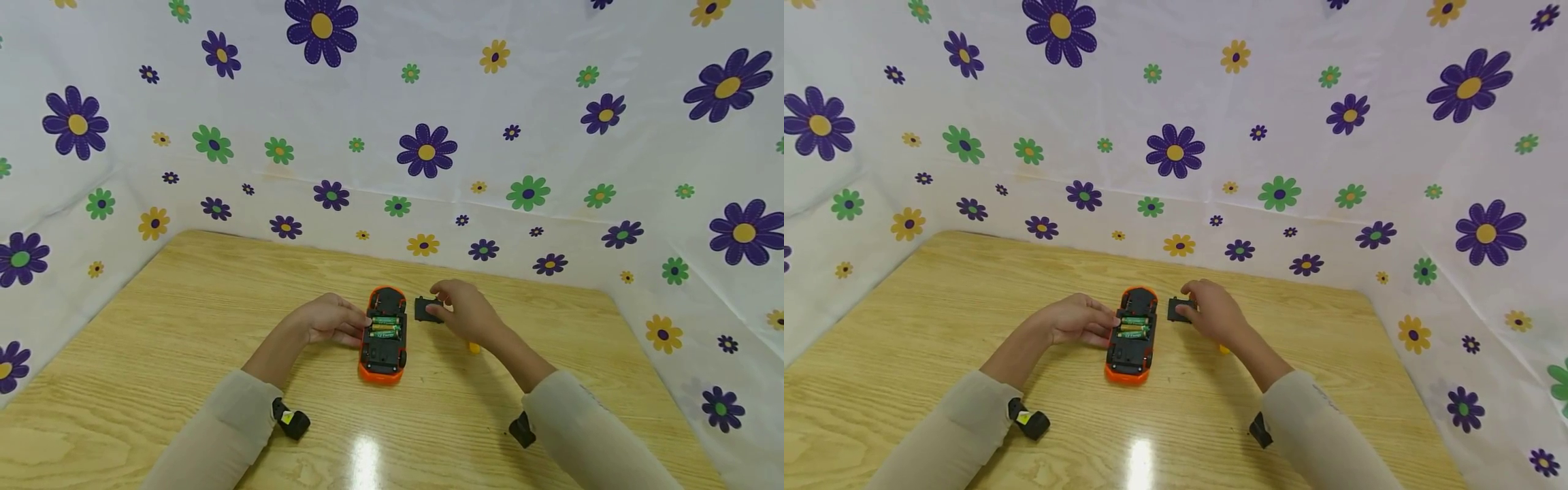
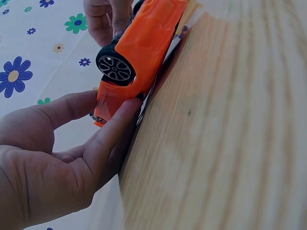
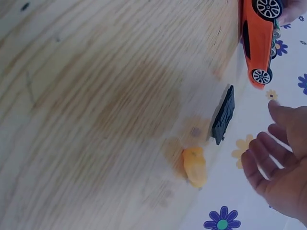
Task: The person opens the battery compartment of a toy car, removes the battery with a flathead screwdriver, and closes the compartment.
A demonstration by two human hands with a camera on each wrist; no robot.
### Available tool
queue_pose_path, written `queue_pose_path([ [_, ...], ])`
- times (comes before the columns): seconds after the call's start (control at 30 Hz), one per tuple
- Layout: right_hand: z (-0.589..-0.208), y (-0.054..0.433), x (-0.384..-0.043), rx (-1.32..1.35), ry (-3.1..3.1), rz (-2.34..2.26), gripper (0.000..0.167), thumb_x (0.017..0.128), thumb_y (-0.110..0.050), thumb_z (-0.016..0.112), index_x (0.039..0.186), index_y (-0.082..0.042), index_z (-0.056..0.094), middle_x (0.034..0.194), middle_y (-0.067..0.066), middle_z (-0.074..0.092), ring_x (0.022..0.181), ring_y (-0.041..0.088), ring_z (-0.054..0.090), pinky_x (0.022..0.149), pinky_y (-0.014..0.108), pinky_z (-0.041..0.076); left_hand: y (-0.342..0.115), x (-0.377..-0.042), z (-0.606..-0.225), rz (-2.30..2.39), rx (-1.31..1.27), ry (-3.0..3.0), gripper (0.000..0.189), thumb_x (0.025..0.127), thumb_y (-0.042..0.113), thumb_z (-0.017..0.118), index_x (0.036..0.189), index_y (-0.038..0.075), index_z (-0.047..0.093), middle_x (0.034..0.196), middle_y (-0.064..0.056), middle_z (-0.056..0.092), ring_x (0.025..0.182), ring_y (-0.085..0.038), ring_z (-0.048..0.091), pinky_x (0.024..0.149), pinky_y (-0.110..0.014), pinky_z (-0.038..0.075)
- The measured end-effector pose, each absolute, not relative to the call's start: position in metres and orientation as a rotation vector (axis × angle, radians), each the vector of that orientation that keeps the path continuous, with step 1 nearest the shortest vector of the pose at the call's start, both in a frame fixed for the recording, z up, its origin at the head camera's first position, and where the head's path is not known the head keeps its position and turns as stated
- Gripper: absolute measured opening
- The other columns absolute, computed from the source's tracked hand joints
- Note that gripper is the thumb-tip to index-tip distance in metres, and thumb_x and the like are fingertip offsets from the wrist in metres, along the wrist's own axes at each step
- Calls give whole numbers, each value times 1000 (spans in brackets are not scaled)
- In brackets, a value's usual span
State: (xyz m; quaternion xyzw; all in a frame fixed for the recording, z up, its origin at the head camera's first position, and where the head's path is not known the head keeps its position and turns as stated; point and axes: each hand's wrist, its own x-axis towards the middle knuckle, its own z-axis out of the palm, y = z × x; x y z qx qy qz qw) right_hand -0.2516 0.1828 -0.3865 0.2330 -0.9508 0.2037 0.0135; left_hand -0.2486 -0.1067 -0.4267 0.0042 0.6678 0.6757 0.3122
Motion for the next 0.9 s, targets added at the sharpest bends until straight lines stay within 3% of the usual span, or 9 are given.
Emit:
queue_pose_path([
  [0.43, -388, 164, -254, 1110, -2775, 324, 31, 98, -20, 73, 124, -3, 70, 116, 13, 70, 107, 28, 64, 90, 44, 59, -106, -247, -425, 1783, 10, 1752, 38, 99, 3, 64, 132, -15, 58, 115, -25, 69, 96, -27, 72, 88, -42, 63],
  [0.9, -388, 150, -253, 1252, -2723, 257, 32, 94, -23, 77, 123, -9, 71, 117, 7, 71, 107, 25, 64, 91, 39, 58, -107, -248, -425, 1789, 1, 1739, 36, 99, 3, 64, 130, -15, 58, 110, -24, 70, 94, -27, 73, 87, -42, 63],
])
